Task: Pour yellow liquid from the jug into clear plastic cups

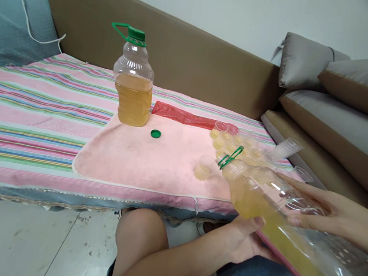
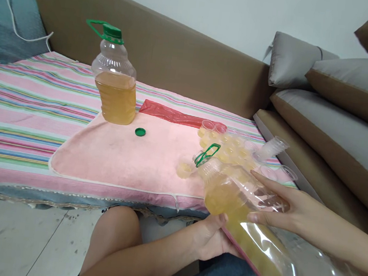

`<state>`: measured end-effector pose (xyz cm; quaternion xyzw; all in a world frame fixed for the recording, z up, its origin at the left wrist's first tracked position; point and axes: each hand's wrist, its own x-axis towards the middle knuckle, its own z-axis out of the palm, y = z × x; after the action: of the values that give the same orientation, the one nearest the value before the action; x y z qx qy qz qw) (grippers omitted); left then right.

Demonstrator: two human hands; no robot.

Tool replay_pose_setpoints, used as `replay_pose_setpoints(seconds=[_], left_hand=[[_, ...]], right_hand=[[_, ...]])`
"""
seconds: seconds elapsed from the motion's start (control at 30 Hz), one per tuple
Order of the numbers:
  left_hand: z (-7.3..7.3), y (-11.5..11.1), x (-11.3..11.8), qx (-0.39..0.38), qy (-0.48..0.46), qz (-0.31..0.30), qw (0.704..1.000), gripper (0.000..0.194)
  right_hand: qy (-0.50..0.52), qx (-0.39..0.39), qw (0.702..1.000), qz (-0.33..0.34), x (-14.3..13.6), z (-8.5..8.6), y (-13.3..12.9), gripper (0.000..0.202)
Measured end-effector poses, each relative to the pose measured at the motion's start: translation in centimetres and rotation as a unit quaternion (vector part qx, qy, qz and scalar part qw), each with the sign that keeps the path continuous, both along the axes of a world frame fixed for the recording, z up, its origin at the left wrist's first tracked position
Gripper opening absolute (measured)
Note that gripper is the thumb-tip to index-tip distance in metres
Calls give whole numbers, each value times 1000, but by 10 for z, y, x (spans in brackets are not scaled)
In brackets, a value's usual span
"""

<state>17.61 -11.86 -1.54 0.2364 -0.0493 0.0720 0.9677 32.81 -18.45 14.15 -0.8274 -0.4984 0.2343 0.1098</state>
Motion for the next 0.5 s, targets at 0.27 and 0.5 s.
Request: replay_pose_setpoints(seconds=[0.27,0.5], left_hand=[[5,0,-6,13,-11,10,1000,97],[0,-1,-3,9,-17,9,1000,96]], right_hand=[[9,-36,999,10,3,0,-2,90],[2,-6,1000,-2,3,-3,-3,89]])
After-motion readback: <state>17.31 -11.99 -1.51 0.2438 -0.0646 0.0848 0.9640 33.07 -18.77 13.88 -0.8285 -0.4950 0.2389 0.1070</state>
